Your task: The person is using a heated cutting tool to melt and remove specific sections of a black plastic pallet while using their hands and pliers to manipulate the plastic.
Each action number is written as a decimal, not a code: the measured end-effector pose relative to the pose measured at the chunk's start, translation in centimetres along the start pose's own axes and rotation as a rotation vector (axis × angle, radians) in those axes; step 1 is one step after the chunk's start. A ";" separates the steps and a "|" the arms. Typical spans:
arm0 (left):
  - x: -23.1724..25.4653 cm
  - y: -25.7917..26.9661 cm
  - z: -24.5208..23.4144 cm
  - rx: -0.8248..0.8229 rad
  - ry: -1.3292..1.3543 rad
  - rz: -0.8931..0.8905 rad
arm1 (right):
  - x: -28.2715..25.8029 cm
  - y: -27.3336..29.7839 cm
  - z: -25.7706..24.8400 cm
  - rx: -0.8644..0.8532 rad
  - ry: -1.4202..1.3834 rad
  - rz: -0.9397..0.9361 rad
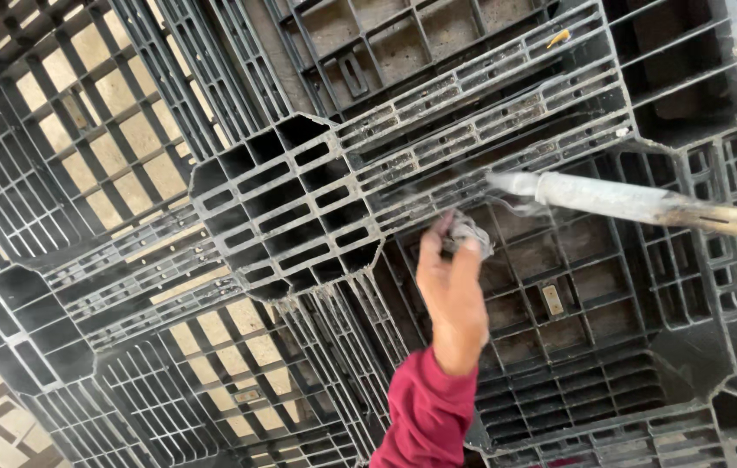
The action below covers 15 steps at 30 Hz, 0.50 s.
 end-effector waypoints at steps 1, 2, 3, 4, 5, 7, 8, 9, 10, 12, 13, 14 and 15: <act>0.6 1.3 0.5 0.000 -0.002 -0.002 | -0.1 0.1 -0.1 0.004 -0.011 0.006; 2.3 2.8 1.5 -0.003 -0.327 0.168 | -0.1 0.1 -0.2 0.010 -0.022 0.007; 3.8 3.7 2.8 -0.002 -0.652 0.340 | -0.1 0.0 -0.4 0.016 -0.030 0.010; 4.5 3.3 3.1 -0.004 -0.655 0.340 | -0.1 0.1 -0.4 0.020 -0.044 0.017; 5.7 2.9 4.1 -0.058 -0.857 0.530 | 0.1 0.8 -0.2 0.024 -0.064 0.032; 6.9 1.5 5.3 -0.108 -1.065 0.711 | 0.7 2.2 0.2 0.017 -0.122 0.074; 7.0 0.2 6.1 -0.151 -1.303 0.780 | 1.1 2.9 0.4 0.023 -0.174 0.110; 7.1 -0.7 6.8 -0.195 -1.543 0.846 | 1.5 3.5 0.6 0.036 -0.234 0.143; 7.3 -1.1 6.7 -0.210 -1.540 0.842 | 1.9 4.6 0.7 0.057 -0.288 0.176; 7.0 -1.5 7.1 -0.336 -1.608 0.887 | 2.2 7.4 1.2 0.109 -0.454 0.273; 6.9 -1.7 7.3 -0.349 -1.600 0.885 | 2.0 8.5 1.7 0.137 -0.510 0.297; 6.8 -1.7 7.5 -0.331 -1.605 0.909 | 1.6 9.4 2.5 0.163 -0.536 0.279; 6.7 -1.5 7.7 -0.313 -1.609 0.933 | 0.9 10.2 3.5 0.189 -0.532 0.258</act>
Point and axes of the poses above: each hand's wrist, its own y-axis away from the middle knuckle, its own z-axis out of the palm, x = y × z, the point moved 5 cm from there along -y, towards the middle knuckle, and after that the axes turned 7 degrees about -x, right-handed, at the moved point
